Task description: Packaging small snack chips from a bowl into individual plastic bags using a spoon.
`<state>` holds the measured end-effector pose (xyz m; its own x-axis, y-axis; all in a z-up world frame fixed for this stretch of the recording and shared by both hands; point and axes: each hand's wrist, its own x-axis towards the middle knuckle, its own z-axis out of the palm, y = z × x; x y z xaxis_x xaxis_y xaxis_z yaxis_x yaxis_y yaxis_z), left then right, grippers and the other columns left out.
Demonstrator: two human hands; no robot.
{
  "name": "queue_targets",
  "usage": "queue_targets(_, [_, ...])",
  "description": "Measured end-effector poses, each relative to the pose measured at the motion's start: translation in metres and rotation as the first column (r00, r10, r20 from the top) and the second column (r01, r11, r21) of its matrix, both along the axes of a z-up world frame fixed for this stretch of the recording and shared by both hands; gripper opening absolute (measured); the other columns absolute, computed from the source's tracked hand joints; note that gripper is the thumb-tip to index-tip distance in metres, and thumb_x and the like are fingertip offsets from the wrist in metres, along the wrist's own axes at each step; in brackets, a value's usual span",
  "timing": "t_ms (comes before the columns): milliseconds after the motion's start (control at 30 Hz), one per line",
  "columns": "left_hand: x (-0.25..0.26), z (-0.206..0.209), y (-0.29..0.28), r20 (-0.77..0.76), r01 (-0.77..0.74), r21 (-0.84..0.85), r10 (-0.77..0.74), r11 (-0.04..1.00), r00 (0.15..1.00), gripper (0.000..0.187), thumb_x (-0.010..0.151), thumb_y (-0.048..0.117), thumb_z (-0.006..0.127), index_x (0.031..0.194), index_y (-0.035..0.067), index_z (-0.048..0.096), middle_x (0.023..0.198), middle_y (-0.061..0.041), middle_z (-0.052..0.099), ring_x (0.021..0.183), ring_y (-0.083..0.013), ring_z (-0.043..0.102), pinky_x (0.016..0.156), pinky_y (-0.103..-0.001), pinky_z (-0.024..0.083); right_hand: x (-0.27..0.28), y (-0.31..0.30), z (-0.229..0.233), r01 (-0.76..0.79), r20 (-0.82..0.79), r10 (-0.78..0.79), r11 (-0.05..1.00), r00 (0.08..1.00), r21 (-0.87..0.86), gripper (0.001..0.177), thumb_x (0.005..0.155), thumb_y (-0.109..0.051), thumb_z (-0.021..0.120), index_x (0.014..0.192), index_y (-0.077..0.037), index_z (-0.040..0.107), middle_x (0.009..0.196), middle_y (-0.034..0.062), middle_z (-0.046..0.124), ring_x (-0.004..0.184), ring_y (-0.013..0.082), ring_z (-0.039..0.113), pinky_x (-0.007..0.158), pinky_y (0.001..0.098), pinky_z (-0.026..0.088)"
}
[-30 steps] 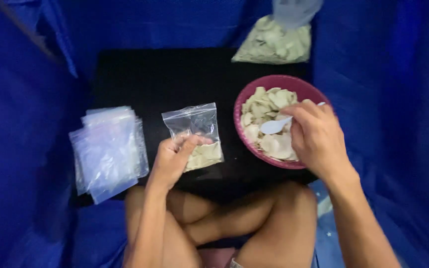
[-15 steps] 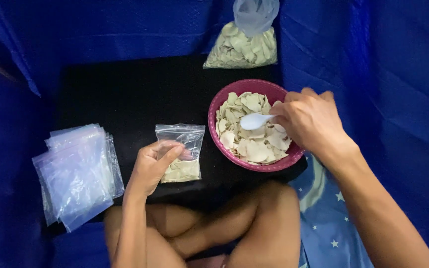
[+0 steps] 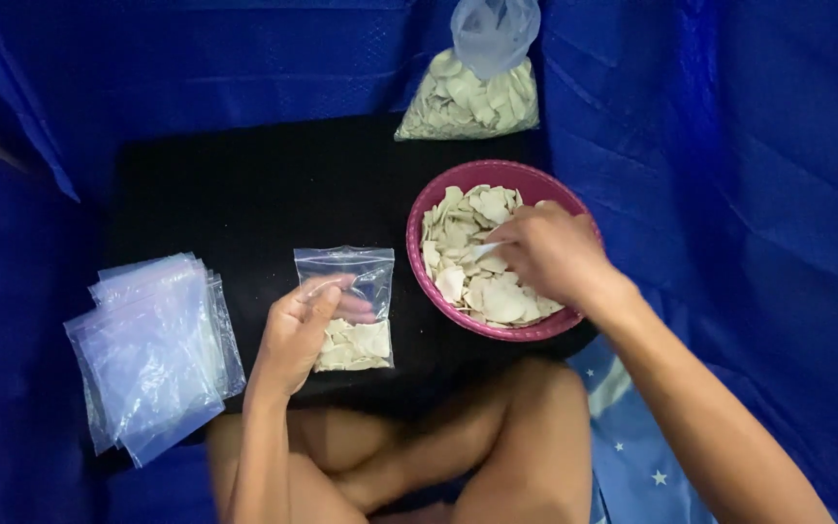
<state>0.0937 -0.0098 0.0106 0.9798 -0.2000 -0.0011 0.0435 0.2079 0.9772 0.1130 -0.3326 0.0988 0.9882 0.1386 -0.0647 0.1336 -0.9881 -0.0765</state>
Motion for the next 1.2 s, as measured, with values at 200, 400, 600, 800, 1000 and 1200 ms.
queue_targets(200, [0.0, -0.001, -0.001, 0.007, 0.018, -0.024, -0.018, 1.0, 1.0, 0.034, 0.1, 0.023, 0.057, 0.124, 0.0, 0.068, 0.088, -0.026, 0.078, 0.082, -0.0308, 0.079, 0.076, -0.035, 0.062, -0.013, -0.017, 0.02, 0.036, -0.049, -0.021, 0.94, 0.999, 0.338, 0.021, 0.09, -0.023, 0.07, 0.108, -0.02, 0.08, 0.102, 0.0144, 0.076, 0.104, 0.047, 0.067, 0.085, 0.062, 0.053])
queue_targets(400, [-0.002, -0.001, -0.001, -0.026, 0.002, -0.009, -0.002, 1.0, 1.0, 0.029, 0.097, 0.019, 0.062, 0.116, -0.001, 0.072, 0.088, -0.024, 0.078, 0.081, -0.0276, 0.078, 0.075, -0.035, 0.062, -0.015, -0.017, 0.028, 0.035, -0.028, -0.027, 0.93, 0.999, 0.365, 0.025, 0.089, -0.022, 0.07, 0.112, -0.02, 0.08, 0.101, 0.0178, 0.074, 0.105, 0.0478, 0.067, 0.091, 0.057, 0.053])
queue_targets(600, [-0.008, 0.014, -0.006, 0.014, -0.036, 0.06, 0.036, 0.998, 0.999, 0.018, 0.092, 0.016, 0.071, 0.098, 0.0, 0.079, 0.082, -0.014, 0.079, 0.077, -0.0136, 0.072, 0.075, -0.03, 0.061, -0.018, -0.01, 0.026, 0.106, -0.041, -0.098, 0.919, 0.994, 0.381, 0.026, 0.09, -0.028, 0.07, 0.114, -0.025, 0.08, 0.103, 0.0153, 0.075, 0.106, 0.0435, 0.068, 0.092, 0.0515, 0.054])
queue_targets(800, [-0.01, 0.013, -0.006, 0.055, -0.044, 0.086, 0.039, 0.995, 0.998, 0.009, 0.083, 0.013, 0.082, 0.086, 0.004, 0.081, 0.069, -0.01, 0.078, 0.072, -0.0088, 0.067, 0.072, -0.028, 0.059, -0.018, -0.006, 0.031, 0.145, -0.062, -0.131, 0.905, 0.989, 0.4, 0.03, 0.087, -0.031, 0.072, 0.114, -0.022, 0.08, 0.101, 0.0158, 0.075, 0.101, 0.0443, 0.069, 0.089, 0.0516, 0.053])
queue_targets(1000, [-0.01, 0.012, -0.005, 0.035, -0.053, 0.067, 0.051, 0.996, 0.998, 0.012, 0.077, 0.01, 0.087, 0.085, 0.003, 0.081, 0.064, -0.008, 0.075, 0.067, -0.007, 0.064, 0.068, -0.026, 0.058, -0.019, 0.006, 0.045, 0.109, -0.016, -0.113, 0.901, 0.993, 0.419, 0.029, 0.087, -0.03, 0.073, 0.113, -0.024, 0.081, 0.098, 0.015, 0.075, 0.096, 0.0417, 0.07, 0.087, 0.0501, 0.053])
queue_targets(1200, [-0.008, 0.005, -0.001, 0.014, -0.054, 0.072, 0.053, 0.996, 0.999, 0.017, 0.075, 0.013, 0.089, 0.087, 0.004, 0.081, 0.064, -0.009, 0.076, 0.066, -0.0063, 0.066, 0.067, -0.024, 0.057, -0.013, 0.049, 0.055, -0.106, 0.111, 0.069, 0.922, 0.991, 0.374, 0.023, 0.088, -0.029, 0.075, 0.109, -0.025, 0.082, 0.091, 0.0135, 0.074, 0.093, 0.0421, 0.069, 0.083, 0.0543, 0.054])
